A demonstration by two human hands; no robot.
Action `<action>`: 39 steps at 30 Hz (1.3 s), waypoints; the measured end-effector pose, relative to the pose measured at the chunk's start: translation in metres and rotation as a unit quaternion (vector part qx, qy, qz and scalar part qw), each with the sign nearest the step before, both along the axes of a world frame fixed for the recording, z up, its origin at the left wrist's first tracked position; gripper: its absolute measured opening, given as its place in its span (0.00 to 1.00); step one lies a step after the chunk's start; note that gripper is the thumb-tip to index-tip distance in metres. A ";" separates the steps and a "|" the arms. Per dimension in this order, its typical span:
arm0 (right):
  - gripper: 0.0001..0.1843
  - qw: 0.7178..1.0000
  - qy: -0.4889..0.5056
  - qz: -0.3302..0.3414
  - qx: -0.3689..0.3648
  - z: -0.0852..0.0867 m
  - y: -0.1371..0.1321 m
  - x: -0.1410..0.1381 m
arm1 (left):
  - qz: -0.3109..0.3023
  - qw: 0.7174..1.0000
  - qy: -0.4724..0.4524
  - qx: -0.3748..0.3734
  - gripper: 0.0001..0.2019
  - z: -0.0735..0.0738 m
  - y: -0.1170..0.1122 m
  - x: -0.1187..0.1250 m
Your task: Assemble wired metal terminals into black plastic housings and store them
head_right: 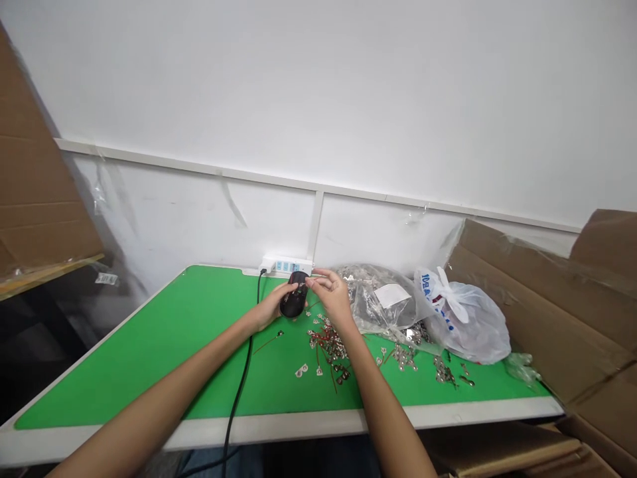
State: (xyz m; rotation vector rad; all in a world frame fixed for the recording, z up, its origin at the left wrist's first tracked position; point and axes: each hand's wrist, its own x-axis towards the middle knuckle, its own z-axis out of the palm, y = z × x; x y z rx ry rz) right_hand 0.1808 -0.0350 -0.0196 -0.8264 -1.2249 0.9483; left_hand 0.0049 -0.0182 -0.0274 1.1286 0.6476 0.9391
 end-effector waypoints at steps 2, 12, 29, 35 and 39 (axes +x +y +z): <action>0.29 1.000 -0.008 -0.004 0.005 -0.001 0.001 0.000 | 0.002 1.000 0.003 -0.001 0.28 -0.002 0.002 0.000; 0.25 0.993 -0.107 -0.042 0.036 -0.001 -0.006 -0.001 | 0.030 1.000 -0.010 0.003 0.24 -0.006 0.007 0.000; 0.18 0.941 -0.290 -0.112 0.132 -0.001 -0.014 0.001 | 0.037 0.999 0.002 0.006 0.25 -0.016 0.016 0.005; 0.19 0.936 -0.307 -0.101 0.137 -0.003 -0.014 0.000 | 0.030 0.999 0.000 0.010 0.26 -0.014 0.014 0.007; 0.18 0.937 -0.308 -0.093 0.137 -0.008 -0.009 0.002 | 0.042 0.999 0.004 -0.010 0.23 -0.011 0.013 0.008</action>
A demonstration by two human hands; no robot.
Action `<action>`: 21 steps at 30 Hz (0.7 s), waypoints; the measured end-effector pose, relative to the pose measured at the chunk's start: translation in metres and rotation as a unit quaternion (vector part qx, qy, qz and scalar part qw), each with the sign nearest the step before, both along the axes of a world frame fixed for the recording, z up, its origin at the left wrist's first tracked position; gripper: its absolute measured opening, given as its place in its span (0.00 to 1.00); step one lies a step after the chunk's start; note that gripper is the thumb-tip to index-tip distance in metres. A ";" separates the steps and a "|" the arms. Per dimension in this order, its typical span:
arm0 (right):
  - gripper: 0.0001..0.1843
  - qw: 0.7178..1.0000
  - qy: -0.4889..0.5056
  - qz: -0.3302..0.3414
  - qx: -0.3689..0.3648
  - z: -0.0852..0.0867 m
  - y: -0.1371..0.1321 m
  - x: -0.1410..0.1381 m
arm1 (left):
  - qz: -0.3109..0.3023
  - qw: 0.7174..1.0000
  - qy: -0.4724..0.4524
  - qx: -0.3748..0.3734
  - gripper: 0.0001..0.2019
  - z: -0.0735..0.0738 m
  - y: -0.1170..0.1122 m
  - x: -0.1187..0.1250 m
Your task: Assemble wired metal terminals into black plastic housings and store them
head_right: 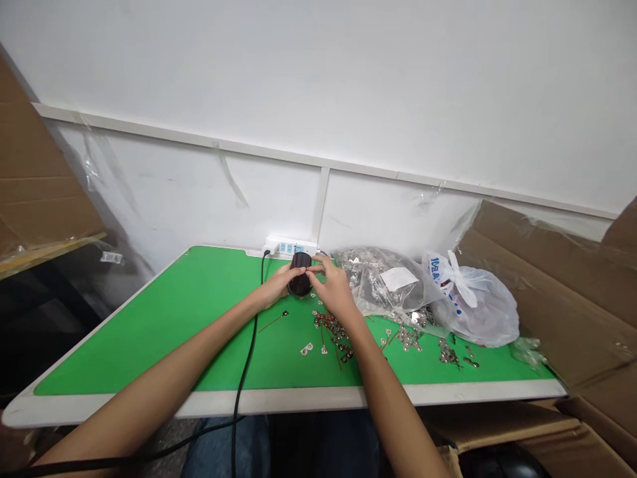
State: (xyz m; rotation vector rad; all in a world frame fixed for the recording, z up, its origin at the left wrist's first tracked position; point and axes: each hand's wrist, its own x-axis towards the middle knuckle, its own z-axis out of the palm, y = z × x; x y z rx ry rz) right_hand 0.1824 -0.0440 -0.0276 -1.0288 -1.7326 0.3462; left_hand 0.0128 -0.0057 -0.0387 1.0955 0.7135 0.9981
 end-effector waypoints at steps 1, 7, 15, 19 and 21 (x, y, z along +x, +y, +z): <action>0.15 1.000 -0.004 0.006 0.003 -0.001 0.001 0.001 | 0.001 1.000 0.002 -0.006 0.22 0.000 0.000 0.000; 0.06 0.997 -0.076 -0.002 0.028 -0.002 0.002 0.003 | 0.013 1.000 0.006 -0.008 0.20 -0.003 0.004 0.002; 0.05 0.995 -0.091 0.009 0.034 -0.003 0.005 0.003 | 0.008 1.000 -0.010 -0.015 0.20 -0.008 0.007 0.000; 0.05 0.997 -0.070 0.032 0.000 -0.002 0.007 0.005 | -0.001 1.000 -0.010 0.009 0.20 -0.010 0.009 0.001; 0.05 0.997 -0.059 0.044 -0.016 -0.001 0.008 0.006 | -0.006 1.000 -0.003 0.016 0.19 -0.011 0.009 0.001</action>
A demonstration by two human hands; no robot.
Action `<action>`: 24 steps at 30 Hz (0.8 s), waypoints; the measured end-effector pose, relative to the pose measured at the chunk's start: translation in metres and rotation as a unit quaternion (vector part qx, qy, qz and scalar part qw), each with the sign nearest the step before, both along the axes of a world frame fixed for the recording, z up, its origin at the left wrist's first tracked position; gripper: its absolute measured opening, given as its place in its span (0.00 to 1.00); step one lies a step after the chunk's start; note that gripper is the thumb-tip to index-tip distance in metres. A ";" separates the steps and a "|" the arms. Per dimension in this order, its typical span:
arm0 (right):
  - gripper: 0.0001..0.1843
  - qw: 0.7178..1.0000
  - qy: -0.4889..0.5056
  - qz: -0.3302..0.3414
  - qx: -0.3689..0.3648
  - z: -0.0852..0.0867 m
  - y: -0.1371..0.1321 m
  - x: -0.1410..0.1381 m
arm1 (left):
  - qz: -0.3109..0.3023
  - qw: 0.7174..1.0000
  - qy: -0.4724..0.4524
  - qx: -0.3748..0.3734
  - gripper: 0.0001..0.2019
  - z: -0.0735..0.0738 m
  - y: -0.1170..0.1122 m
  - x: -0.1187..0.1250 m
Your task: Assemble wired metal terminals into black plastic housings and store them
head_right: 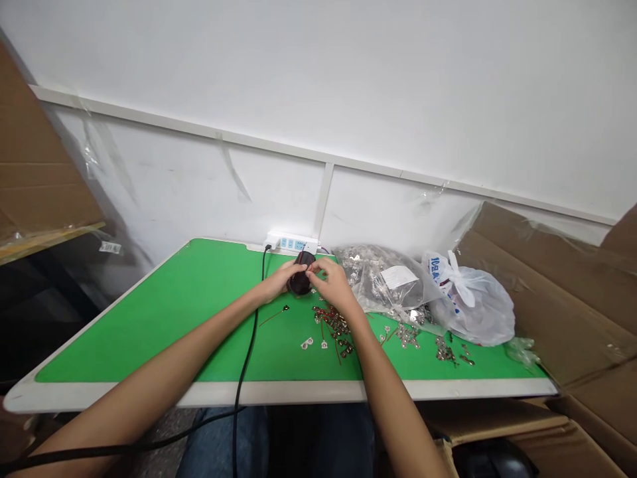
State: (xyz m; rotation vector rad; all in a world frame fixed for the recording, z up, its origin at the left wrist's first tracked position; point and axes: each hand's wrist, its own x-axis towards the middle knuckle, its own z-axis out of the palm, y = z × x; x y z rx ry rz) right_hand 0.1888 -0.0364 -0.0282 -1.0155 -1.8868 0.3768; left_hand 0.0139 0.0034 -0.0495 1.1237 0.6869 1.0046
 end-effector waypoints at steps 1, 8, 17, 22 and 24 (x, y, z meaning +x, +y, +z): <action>0.06 1.000 0.006 0.005 -0.007 0.000 0.000 0.000 | -0.002 1.000 0.004 0.000 0.19 0.000 0.000 0.000; 0.07 0.999 0.025 0.012 -0.020 0.000 0.000 0.000 | -0.008 1.000 0.006 0.000 0.18 0.000 0.000 -0.001; 0.09 0.995 0.077 -0.004 -0.061 -0.005 0.004 0.001 | -0.033 0.999 0.027 -0.028 0.21 0.006 -0.004 -0.002; 0.08 0.996 0.047 0.030 -0.065 -0.004 0.004 0.009 | -0.058 0.997 0.039 -0.029 0.20 0.011 -0.007 -0.006; 0.08 0.996 0.047 0.037 -0.070 -0.004 0.005 0.011 | -0.063 0.997 0.039 -0.031 0.19 0.012 -0.008 -0.007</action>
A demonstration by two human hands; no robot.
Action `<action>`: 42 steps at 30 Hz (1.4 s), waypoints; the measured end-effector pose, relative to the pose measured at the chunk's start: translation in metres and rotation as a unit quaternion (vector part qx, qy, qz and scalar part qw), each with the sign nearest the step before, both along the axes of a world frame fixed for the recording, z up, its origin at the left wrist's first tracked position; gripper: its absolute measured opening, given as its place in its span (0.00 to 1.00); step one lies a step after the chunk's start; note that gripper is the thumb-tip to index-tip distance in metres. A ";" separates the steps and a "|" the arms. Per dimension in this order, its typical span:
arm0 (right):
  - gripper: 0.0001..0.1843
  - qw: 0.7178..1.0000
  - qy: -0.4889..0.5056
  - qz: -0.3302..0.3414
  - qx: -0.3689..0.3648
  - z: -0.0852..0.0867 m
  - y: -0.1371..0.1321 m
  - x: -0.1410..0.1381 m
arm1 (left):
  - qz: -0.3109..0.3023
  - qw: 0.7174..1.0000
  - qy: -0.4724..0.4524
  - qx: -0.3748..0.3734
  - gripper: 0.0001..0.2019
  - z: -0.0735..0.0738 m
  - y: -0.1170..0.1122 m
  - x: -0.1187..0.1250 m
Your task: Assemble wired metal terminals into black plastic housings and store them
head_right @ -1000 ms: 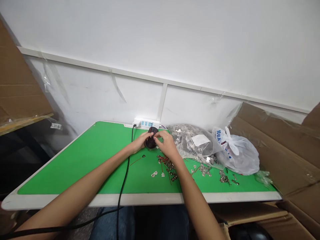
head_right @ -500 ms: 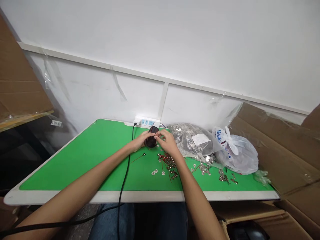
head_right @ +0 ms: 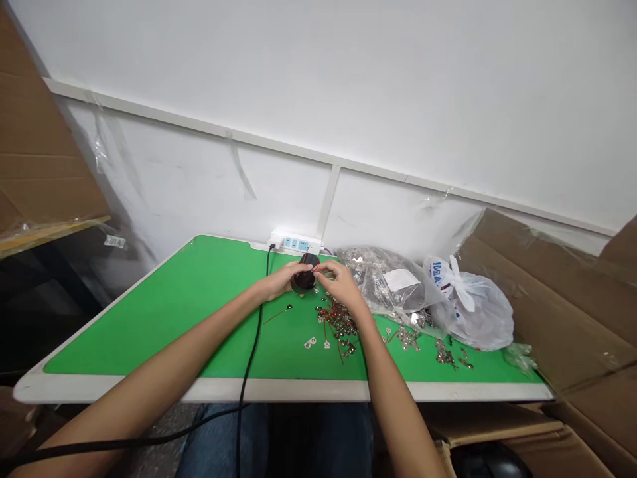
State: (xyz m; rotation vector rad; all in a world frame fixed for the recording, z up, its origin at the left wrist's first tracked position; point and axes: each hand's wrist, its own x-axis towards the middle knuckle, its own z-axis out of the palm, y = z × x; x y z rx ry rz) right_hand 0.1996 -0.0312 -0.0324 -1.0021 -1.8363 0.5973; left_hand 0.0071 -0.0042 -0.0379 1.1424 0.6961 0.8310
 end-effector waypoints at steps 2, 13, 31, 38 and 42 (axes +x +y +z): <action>0.08 1.000 0.007 0.004 -0.007 -0.001 0.001 0.000 | 0.000 1.000 -0.001 -0.004 0.19 0.001 0.000 -0.001; 0.17 0.979 -0.116 -0.002 0.168 0.002 -0.017 -0.006 | -0.030 0.993 -0.041 -0.106 0.09 0.007 0.007 -0.011; 0.20 0.951 -0.151 -0.021 0.271 -0.017 -0.005 -0.013 | -0.041 0.991 -0.044 -0.123 0.08 0.006 0.011 -0.014; 0.19 0.946 -0.155 -0.022 0.283 -0.018 -0.003 -0.012 | -0.035 0.991 -0.046 -0.123 0.08 0.007 0.009 -0.014; 0.18 0.942 -0.173 -0.016 0.286 -0.017 -0.004 -0.011 | -0.039 0.991 -0.040 -0.118 0.08 0.004 0.010 -0.015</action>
